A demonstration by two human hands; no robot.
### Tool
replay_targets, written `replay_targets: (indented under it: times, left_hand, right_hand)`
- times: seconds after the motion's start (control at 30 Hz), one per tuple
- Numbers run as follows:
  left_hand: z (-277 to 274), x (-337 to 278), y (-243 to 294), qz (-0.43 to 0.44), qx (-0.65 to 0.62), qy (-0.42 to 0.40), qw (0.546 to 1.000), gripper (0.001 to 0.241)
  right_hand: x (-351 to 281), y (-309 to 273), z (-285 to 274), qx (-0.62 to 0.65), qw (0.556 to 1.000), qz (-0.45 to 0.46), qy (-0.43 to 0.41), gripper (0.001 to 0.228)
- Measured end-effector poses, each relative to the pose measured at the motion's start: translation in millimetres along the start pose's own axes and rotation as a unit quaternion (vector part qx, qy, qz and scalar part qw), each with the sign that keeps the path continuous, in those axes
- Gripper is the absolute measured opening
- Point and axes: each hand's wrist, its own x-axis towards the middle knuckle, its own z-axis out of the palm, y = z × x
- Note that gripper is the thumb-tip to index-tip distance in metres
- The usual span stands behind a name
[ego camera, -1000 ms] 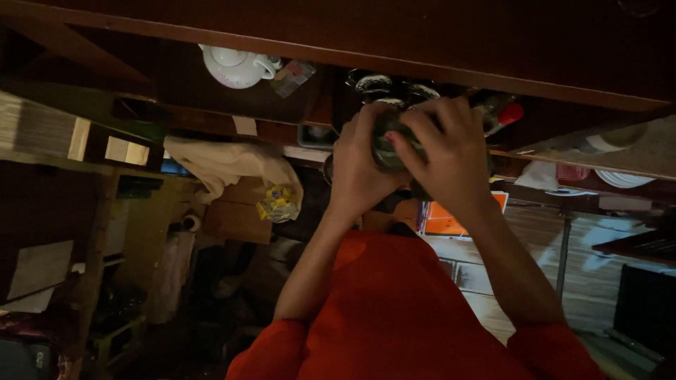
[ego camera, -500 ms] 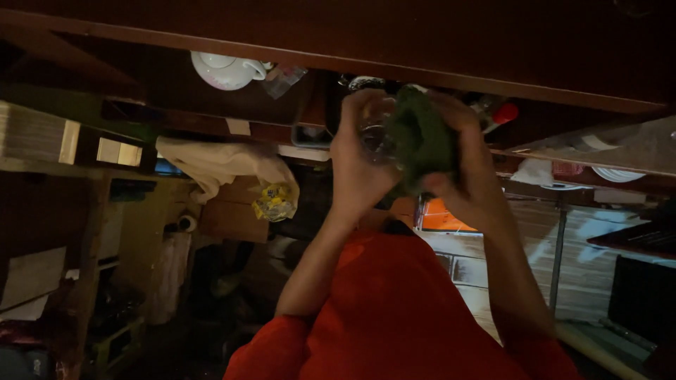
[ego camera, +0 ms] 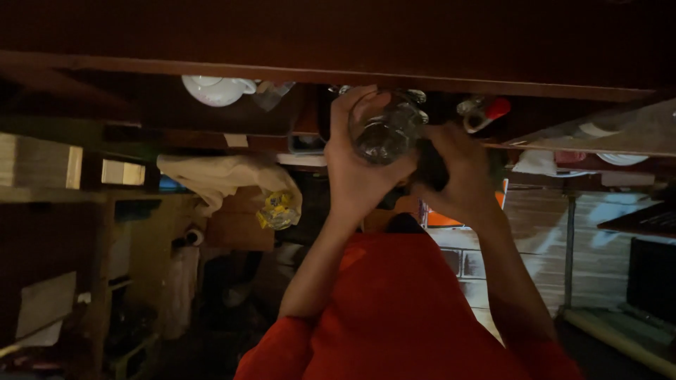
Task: The person is wiping and cleaning glass cups with a cloth.
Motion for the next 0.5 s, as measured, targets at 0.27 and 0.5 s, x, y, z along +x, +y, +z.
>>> replay_targets:
  times: [0.27,0.5]
  left_hand:
    - [34,9,6,-0.009,-0.033,-0.067,0.997,0.096]
    - [54,13,-8,-0.054,-0.203,-0.175,0.962,0.099]
  right_hand:
    - [-15,1,-1,0.270,0.954,0.128,0.022,0.086]
    - [-42,43,-13,0.421,0.882,0.182,0.108,0.070]
